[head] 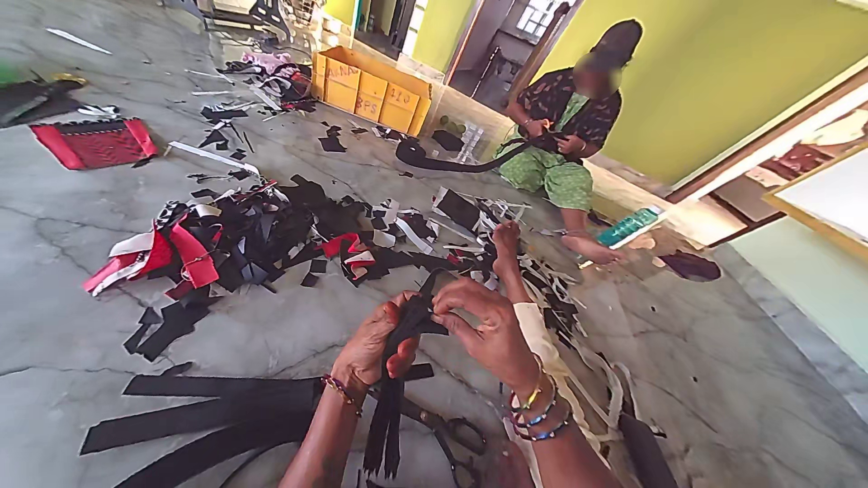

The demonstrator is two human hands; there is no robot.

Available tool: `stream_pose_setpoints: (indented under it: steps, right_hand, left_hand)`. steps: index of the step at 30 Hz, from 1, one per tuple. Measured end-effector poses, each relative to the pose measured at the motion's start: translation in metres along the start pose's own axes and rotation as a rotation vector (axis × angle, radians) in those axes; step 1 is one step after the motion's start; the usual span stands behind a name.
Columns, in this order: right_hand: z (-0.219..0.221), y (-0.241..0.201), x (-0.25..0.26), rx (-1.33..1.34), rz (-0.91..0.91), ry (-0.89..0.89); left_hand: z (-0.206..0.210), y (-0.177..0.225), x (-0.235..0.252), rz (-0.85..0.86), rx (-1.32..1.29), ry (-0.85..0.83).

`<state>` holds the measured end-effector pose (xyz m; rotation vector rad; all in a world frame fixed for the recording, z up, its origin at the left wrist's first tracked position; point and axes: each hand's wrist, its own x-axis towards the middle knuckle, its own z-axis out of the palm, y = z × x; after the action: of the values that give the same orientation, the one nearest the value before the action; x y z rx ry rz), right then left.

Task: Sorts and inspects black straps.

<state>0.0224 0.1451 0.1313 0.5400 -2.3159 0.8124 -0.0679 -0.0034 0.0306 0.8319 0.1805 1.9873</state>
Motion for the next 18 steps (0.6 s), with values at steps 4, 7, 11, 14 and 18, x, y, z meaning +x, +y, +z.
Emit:
stream_pose_setpoints:
  steps: [4, 7, 11, 14, 18]
  right_hand:
    - [0.004, -0.001, -0.001, 0.004, -0.032, 0.047]
    - [0.006, -0.003, 0.000, -0.004, -0.050, 0.078]
    - [0.010, -0.001, -0.003, 0.011, -0.059, 0.119]
    - [0.012, -0.003, -0.004, 0.013, -0.045, 0.133]
    - [0.014, -0.004, -0.003, 0.008, -0.045, 0.143]
  left_hand:
    - [0.001, 0.000, 0.000, 0.006, -0.006, -0.015]
    - [0.001, 0.000, 0.001, 0.015, -0.015, -0.029]
    - [0.002, 0.001, 0.001, 0.027, -0.041, -0.037]
    - [0.002, 0.002, 0.000, 0.042, -0.040, -0.036]
    - [0.004, 0.003, 0.000, 0.048, -0.027, -0.006]
